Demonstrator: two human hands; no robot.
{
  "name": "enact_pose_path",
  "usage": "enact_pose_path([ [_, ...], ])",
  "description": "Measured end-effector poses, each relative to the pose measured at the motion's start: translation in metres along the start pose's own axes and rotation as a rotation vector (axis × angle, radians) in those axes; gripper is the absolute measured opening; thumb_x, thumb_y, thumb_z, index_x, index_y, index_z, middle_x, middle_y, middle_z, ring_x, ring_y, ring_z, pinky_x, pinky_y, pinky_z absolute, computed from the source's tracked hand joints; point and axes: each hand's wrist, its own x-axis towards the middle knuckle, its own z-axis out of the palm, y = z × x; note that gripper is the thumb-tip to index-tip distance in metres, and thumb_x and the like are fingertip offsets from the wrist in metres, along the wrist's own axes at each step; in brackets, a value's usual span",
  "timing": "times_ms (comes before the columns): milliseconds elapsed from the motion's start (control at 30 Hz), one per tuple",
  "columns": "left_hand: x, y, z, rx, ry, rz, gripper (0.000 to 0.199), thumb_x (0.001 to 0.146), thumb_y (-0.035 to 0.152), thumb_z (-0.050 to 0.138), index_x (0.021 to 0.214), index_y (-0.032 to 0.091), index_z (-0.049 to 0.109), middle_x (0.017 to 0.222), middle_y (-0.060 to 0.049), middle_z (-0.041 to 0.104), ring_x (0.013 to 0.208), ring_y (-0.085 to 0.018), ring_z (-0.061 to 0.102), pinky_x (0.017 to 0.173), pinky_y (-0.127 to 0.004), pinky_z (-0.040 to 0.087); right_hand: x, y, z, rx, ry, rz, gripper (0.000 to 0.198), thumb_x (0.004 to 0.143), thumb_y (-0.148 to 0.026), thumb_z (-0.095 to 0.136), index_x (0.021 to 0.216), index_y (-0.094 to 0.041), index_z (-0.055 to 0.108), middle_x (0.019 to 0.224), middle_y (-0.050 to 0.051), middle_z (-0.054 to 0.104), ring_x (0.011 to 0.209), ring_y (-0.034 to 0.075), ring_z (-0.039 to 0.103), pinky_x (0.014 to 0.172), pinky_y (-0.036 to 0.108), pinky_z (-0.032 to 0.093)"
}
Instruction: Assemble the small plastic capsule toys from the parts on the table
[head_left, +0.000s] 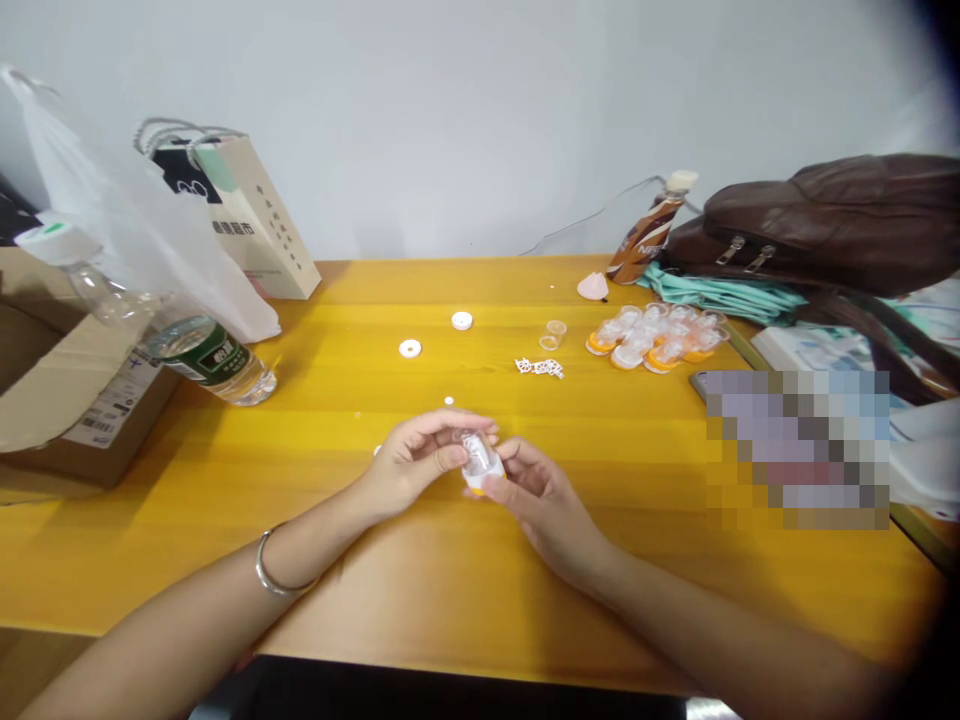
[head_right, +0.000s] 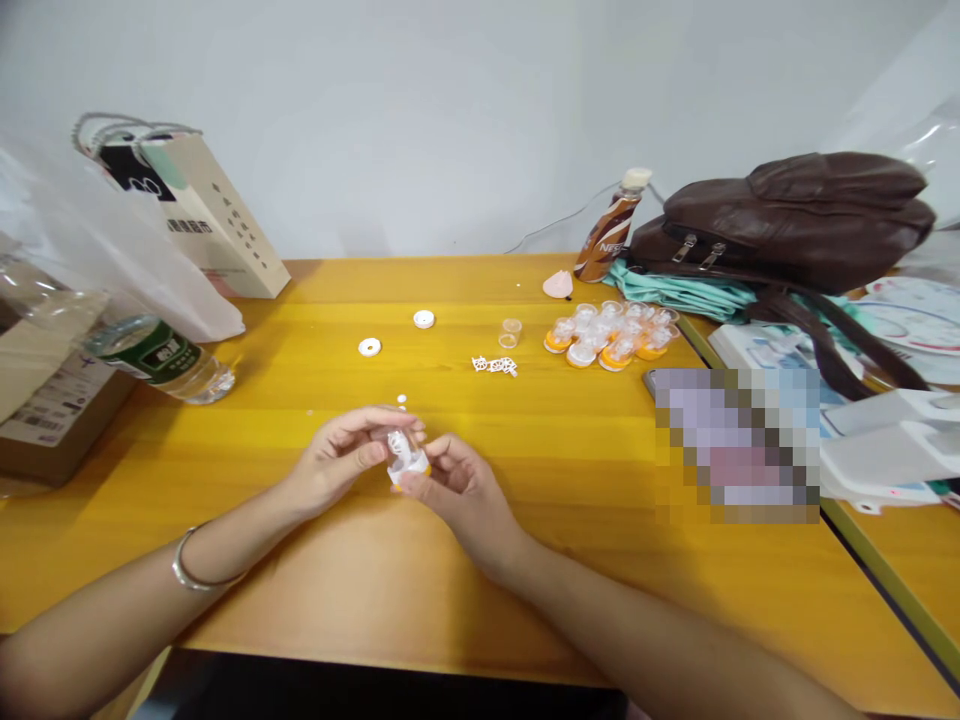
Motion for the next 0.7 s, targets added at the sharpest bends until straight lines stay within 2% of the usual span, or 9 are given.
enact_pose_path([
  [67, 0.0, 0.0011, -0.0021, -0.034, -0.066, -0.035, 0.026, 0.086, 0.026, 0.054, 0.11, 0.022, 0.062, 0.115, -0.009, 0.061, 0.101, -0.019, 0.058, 0.087, -0.032, 0.044, 0.0002, -0.0005, -0.001, 0.106, -0.065, 0.075, 0.022, 0.07, -0.036, 0.07, 0.082, -0.021, 0.058, 0.084, 0.001, 0.063, 0.076, 0.014, 0.06, 0.075, 0.031, 0.05],
  [167, -0.0004, -0.0018, -0.0027, -0.049, -0.049, -0.011, 0.026, 0.087, 0.03, 0.051, 0.11, 0.023, 0.062, 0.124, -0.007, 0.054, 0.114, -0.019, 0.048, 0.093, -0.03, 0.04, 0.0, -0.0012, -0.0009, 0.184, -0.081, 0.116, 0.022, 0.071, -0.035, 0.07, 0.084, -0.021, 0.06, 0.084, 0.001, 0.065, 0.078, 0.014, 0.062, 0.079, 0.032, 0.049],
  [267, -0.0009, -0.0053, -0.0014, -0.03, 0.006, 0.021, 0.025, 0.085, 0.031, 0.055, 0.108, 0.023, 0.062, 0.112, -0.006, 0.058, 0.102, -0.016, 0.053, 0.084, -0.025, 0.043, -0.0006, -0.0024, 0.0007, 0.212, -0.047, 0.127, 0.019, 0.068, -0.03, 0.073, 0.077, -0.021, 0.06, 0.079, -0.002, 0.064, 0.075, 0.011, 0.062, 0.081, 0.029, 0.048],
  [333, -0.0009, -0.0052, -0.0003, -0.103, -0.009, -0.029, 0.032, 0.086, 0.029, 0.053, 0.118, 0.026, 0.054, 0.109, -0.007, 0.06, 0.096, -0.016, 0.056, 0.081, -0.028, 0.045, -0.001, -0.0031, 0.0016, 0.229, -0.041, 0.139, 0.019, 0.068, -0.029, 0.074, 0.077, -0.021, 0.059, 0.08, -0.002, 0.064, 0.075, 0.011, 0.061, 0.081, 0.029, 0.047],
  [400, -0.0007, -0.0039, 0.0009, -0.194, -0.024, -0.072, 0.039, 0.087, 0.033, 0.051, 0.125, 0.027, 0.045, 0.118, -0.009, 0.055, 0.104, -0.02, 0.055, 0.085, -0.033, 0.045, -0.0012, -0.0032, 0.0017, 0.241, -0.046, 0.14, 0.018, 0.069, -0.028, 0.073, 0.078, -0.021, 0.059, 0.082, -0.002, 0.064, 0.077, 0.011, 0.062, 0.082, 0.029, 0.047],
  [467, -0.0003, -0.0031, 0.0017, -0.209, -0.001, -0.054, 0.044, 0.083, 0.038, 0.056, 0.124, 0.025, 0.045, 0.124, -0.01, 0.05, 0.111, -0.022, 0.05, 0.086, -0.033, 0.045, -0.0011, -0.0028, 0.0013, 0.244, -0.047, 0.131, 0.018, 0.069, -0.028, 0.072, 0.078, -0.021, 0.059, 0.083, -0.002, 0.065, 0.077, 0.011, 0.062, 0.082, 0.03, 0.047],
  [533, -0.0002, -0.0033, 0.0021, -0.171, 0.042, -0.014, 0.045, 0.078, 0.036, 0.064, 0.117, 0.022, 0.049, 0.117, -0.009, 0.053, 0.105, -0.02, 0.053, 0.08, -0.028, 0.046, -0.0009, -0.0024, 0.0009, 0.241, -0.049, 0.124, 0.018, 0.068, -0.028, 0.073, 0.078, -0.021, 0.06, 0.081, -0.002, 0.065, 0.075, 0.011, 0.062, 0.083, 0.031, 0.047],
  [600, -0.0004, -0.0037, 0.0021, -0.174, 0.036, -0.023, 0.044, 0.079, 0.031, 0.063, 0.119, 0.022, 0.046, 0.107, -0.008, 0.057, 0.096, -0.017, 0.056, 0.075, -0.026, 0.046, -0.0009, -0.0026, 0.001, 0.244, -0.049, 0.125, 0.018, 0.068, -0.028, 0.074, 0.078, -0.021, 0.06, 0.081, -0.002, 0.065, 0.074, 0.011, 0.062, 0.082, 0.031, 0.048],
  [700, -0.0008, -0.0038, 0.002, -0.245, -0.017, -0.076, 0.044, 0.086, 0.034, 0.052, 0.127, 0.024, 0.038, 0.117, -0.011, 0.055, 0.102, -0.019, 0.055, 0.083, -0.032, 0.045, -0.0009, -0.0036, 0.0015, 0.257, -0.045, 0.128, 0.018, 0.069, -0.027, 0.073, 0.08, -0.02, 0.061, 0.084, 0.0, 0.065, 0.077, 0.012, 0.062, 0.081, 0.03, 0.048],
])
